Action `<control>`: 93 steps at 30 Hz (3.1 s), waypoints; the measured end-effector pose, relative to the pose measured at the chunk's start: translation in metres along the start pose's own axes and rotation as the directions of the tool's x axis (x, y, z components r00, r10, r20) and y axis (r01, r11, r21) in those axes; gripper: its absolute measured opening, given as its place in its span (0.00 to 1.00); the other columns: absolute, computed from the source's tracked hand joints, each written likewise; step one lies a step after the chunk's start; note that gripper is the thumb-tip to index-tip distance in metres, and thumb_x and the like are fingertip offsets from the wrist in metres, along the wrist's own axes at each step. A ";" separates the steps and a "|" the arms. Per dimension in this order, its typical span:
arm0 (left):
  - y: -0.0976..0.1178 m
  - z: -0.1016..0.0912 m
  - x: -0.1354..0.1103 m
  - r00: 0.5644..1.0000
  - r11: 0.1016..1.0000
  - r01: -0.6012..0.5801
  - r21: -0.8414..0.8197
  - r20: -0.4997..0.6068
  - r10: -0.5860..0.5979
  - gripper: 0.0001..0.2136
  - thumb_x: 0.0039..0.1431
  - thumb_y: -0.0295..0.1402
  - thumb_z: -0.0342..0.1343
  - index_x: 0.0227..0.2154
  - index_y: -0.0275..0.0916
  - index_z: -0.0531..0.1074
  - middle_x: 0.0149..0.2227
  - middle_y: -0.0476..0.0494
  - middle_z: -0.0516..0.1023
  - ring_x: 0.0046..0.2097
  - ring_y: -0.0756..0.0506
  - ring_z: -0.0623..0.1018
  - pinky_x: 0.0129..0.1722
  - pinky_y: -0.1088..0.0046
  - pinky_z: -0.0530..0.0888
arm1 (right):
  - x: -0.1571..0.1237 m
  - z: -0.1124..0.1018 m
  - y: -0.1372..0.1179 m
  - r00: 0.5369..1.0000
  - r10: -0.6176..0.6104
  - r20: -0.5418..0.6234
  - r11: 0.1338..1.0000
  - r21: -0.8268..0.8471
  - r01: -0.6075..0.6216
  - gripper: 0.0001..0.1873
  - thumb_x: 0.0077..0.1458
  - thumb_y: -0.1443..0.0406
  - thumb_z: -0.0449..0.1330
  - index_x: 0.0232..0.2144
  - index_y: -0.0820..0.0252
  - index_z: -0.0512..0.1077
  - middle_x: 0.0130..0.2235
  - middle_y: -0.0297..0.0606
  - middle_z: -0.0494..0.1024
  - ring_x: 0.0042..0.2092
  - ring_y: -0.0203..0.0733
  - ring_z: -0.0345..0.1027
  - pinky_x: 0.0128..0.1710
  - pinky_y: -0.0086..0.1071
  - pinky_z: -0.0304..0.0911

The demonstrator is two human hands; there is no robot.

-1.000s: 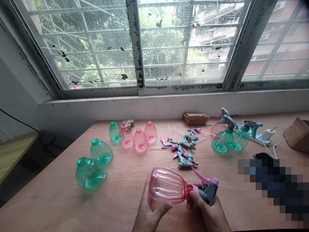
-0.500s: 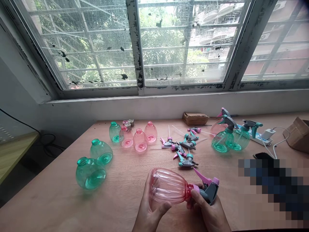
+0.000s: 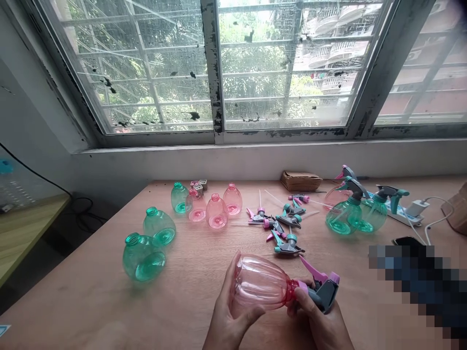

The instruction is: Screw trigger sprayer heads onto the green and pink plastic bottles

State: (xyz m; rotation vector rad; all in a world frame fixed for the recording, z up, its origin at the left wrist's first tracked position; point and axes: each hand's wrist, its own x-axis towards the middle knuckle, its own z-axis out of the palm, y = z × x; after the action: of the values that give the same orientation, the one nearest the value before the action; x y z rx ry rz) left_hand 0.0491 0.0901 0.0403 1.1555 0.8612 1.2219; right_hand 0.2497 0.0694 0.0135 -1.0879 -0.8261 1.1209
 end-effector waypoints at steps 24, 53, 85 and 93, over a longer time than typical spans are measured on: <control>0.003 0.003 0.000 0.994 0.990 -0.050 0.131 -0.092 0.062 0.42 0.48 0.42 0.72 0.66 0.49 0.61 0.69 0.43 0.63 0.71 0.32 0.57 0.71 0.54 0.53 | -0.002 0.007 -0.009 1.000 0.002 0.028 0.999 0.044 -0.003 0.18 0.50 0.52 0.71 0.28 0.61 0.76 0.21 0.38 0.79 0.23 0.41 0.72 0.24 0.31 0.67; 0.001 0.002 0.004 0.985 0.999 -0.043 0.029 -0.163 0.047 0.33 0.51 0.49 0.68 0.58 0.43 0.70 0.63 0.35 0.72 0.67 0.31 0.66 0.69 0.50 0.58 | -0.003 0.010 -0.013 0.998 0.058 -0.018 0.998 0.007 -0.058 0.20 0.47 0.53 0.74 0.33 0.59 0.74 0.23 0.37 0.81 0.24 0.42 0.73 0.26 0.32 0.69; -0.002 0.004 0.003 0.989 1.000 -0.028 -0.007 -0.145 0.027 0.34 0.51 0.45 0.69 0.62 0.46 0.68 0.65 0.38 0.70 0.68 0.32 0.65 0.69 0.54 0.58 | -0.004 0.012 -0.015 0.997 0.057 -0.046 0.998 0.024 -0.056 0.21 0.45 0.51 0.73 0.32 0.60 0.77 0.23 0.36 0.80 0.23 0.42 0.71 0.24 0.32 0.65; 0.006 0.003 0.008 0.963 1.000 -0.008 -0.007 -0.268 0.005 0.34 0.51 0.51 0.67 0.60 0.43 0.70 0.65 0.37 0.70 0.67 0.30 0.66 0.68 0.54 0.61 | -0.008 0.021 -0.025 0.999 0.025 -0.022 0.993 -0.114 -0.028 0.23 0.37 0.53 0.77 0.36 0.57 0.83 0.26 0.35 0.81 0.27 0.44 0.72 0.28 0.33 0.66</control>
State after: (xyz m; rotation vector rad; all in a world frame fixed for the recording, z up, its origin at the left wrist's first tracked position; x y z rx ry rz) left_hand 0.0515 0.0973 0.0476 0.9995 1.0534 1.4075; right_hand 0.2356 0.0649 0.0436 -1.2068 -0.8703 1.0931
